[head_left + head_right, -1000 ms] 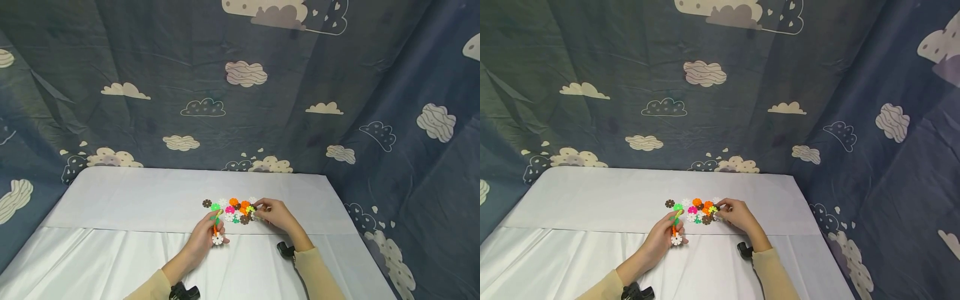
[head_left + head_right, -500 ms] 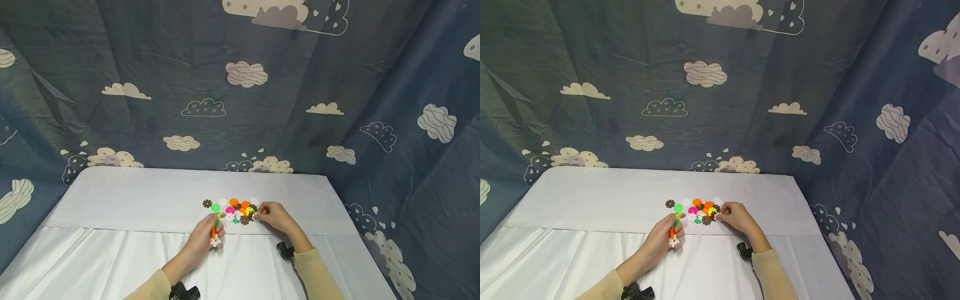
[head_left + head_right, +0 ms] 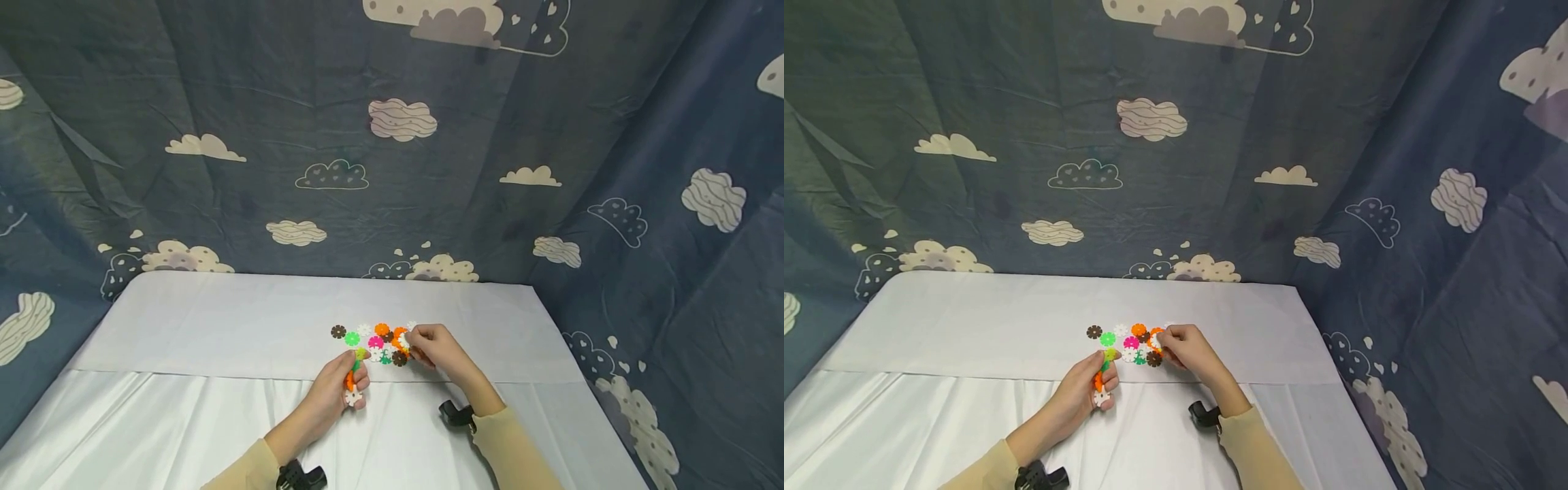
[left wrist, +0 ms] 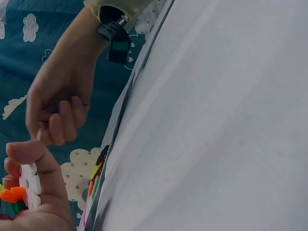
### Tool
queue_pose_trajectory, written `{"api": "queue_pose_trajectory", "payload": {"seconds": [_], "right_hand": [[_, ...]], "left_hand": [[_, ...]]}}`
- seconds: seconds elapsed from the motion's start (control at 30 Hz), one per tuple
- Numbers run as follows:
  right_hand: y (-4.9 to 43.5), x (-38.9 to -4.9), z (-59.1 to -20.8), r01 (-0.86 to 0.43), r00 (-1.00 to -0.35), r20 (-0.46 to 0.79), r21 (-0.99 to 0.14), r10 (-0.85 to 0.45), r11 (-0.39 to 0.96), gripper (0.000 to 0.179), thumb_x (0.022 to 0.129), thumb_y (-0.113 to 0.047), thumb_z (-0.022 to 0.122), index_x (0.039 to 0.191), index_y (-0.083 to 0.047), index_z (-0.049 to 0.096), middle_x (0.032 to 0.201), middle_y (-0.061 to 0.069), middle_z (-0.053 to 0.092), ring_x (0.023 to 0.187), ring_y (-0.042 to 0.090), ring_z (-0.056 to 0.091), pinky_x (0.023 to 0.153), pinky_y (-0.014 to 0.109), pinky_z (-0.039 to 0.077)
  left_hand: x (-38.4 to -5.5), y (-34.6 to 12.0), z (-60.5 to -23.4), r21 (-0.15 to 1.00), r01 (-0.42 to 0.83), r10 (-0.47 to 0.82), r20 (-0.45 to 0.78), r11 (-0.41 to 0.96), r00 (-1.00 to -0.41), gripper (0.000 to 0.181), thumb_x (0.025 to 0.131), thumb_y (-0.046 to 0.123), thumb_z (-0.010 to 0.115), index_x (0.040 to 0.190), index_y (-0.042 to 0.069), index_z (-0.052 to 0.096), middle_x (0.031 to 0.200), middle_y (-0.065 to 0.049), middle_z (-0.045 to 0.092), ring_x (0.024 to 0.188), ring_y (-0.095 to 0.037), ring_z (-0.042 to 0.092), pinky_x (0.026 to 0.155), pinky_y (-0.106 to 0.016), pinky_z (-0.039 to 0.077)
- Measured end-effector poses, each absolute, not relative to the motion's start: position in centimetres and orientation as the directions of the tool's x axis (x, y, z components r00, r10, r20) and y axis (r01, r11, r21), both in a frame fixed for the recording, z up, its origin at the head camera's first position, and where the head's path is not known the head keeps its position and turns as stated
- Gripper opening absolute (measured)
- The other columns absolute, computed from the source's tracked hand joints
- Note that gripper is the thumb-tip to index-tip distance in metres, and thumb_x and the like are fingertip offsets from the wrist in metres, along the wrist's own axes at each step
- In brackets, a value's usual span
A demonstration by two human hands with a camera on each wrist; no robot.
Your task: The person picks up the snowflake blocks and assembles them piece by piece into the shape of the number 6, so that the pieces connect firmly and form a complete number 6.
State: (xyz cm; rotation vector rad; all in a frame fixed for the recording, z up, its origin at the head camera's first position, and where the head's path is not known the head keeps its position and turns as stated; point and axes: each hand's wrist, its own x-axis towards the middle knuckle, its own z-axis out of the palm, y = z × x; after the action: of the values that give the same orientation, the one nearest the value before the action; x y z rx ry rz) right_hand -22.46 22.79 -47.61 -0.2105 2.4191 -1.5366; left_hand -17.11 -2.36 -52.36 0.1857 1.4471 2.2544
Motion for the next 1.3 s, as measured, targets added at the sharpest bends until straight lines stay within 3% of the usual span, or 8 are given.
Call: {"api": "queue_pose_trajectory", "payload": {"seconds": [0.37, 0.5, 0.77, 0.9, 1.13, 1.3], "right_hand": [[18.5, -20.6, -47.2, 0.019, -0.955, -0.096, -0.964, -0.281, 0.264, 0.030, 0.107, -0.019, 0.060, 0.081, -0.006, 0.056, 0.066, -0.002, 0.053, 0.057, 0.009, 0.040, 0.052, 0.020, 0.035], [17.8, -20.3, -47.4, -0.001, -0.959, -0.071, -0.967, -0.273, 0.254, 0.028, 0.107, -0.020, 0.062, 0.084, -0.005, 0.058, 0.067, -0.002, 0.053, 0.055, 0.008, 0.039, 0.051, 0.019, 0.033], [17.4, -19.7, -47.5, -0.072, -0.946, -0.026, -0.956, -0.322, 0.286, 0.037, 0.107, -0.025, 0.063, 0.084, 0.003, 0.056, 0.064, -0.001, 0.051, 0.053, 0.008, 0.038, 0.050, 0.020, 0.032], [17.4, -19.6, -47.5, -0.112, -0.943, -0.005, -0.936, -0.332, 0.333, 0.038, 0.108, -0.027, 0.064, 0.081, -0.001, 0.056, 0.063, -0.002, 0.050, 0.054, 0.008, 0.039, 0.052, 0.020, 0.033], [17.3, -19.4, -47.5, -0.198, -0.939, 0.033, -0.866, -0.343, 0.458, 0.035, 0.107, -0.028, 0.063, 0.078, -0.010, 0.057, 0.061, -0.005, 0.048, 0.054, 0.006, 0.041, 0.052, 0.020, 0.033], [17.3, -19.5, -48.1, -0.195, -0.936, 0.028, -0.870, -0.350, 0.454, 0.035, 0.107, -0.028, 0.063, 0.078, -0.009, 0.057, 0.062, -0.004, 0.049, 0.056, 0.007, 0.041, 0.053, 0.019, 0.033]], "left_hand": [[-17.0, -2.7, -52.3, 0.912, -0.273, 0.472, -0.104, -0.305, -0.875, 0.054, 0.117, 0.043, 0.035, 0.141, -0.005, 0.039, 0.084, 0.004, 0.042, 0.073, -0.010, 0.046, 0.056, -0.023, 0.049], [-17.0, -2.6, -52.3, 0.931, -0.244, 0.473, -0.092, -0.271, -0.876, 0.055, 0.117, 0.043, 0.035, 0.140, -0.006, 0.040, 0.084, 0.003, 0.043, 0.073, -0.009, 0.046, 0.056, -0.022, 0.050], [-16.8, -2.4, -52.4, 0.949, -0.217, 0.464, -0.089, -0.230, -0.881, 0.041, 0.116, 0.041, 0.039, 0.119, 0.001, 0.047, 0.084, 0.002, 0.045, 0.072, -0.009, 0.049, 0.056, -0.022, 0.052], [-16.7, -2.3, -52.3, 0.955, -0.206, 0.463, -0.086, -0.215, -0.882, 0.035, 0.116, 0.039, 0.040, 0.112, 0.005, 0.046, 0.085, 0.000, 0.044, 0.073, -0.010, 0.049, 0.056, -0.022, 0.052], [-16.8, -2.4, -52.4, 0.980, -0.157, 0.447, -0.088, -0.121, -0.890, 0.041, 0.116, 0.036, 0.042, 0.128, -0.003, 0.047, 0.085, -0.001, 0.045, 0.074, -0.012, 0.048, 0.055, -0.021, 0.051], [-16.8, -2.3, -52.6, 0.996, -0.088, 0.419, -0.070, -0.023, -0.905, 0.042, 0.114, 0.039, 0.046, 0.133, 0.002, 0.053, 0.082, -0.001, 0.048, 0.072, -0.012, 0.049, 0.054, -0.020, 0.053]]}}
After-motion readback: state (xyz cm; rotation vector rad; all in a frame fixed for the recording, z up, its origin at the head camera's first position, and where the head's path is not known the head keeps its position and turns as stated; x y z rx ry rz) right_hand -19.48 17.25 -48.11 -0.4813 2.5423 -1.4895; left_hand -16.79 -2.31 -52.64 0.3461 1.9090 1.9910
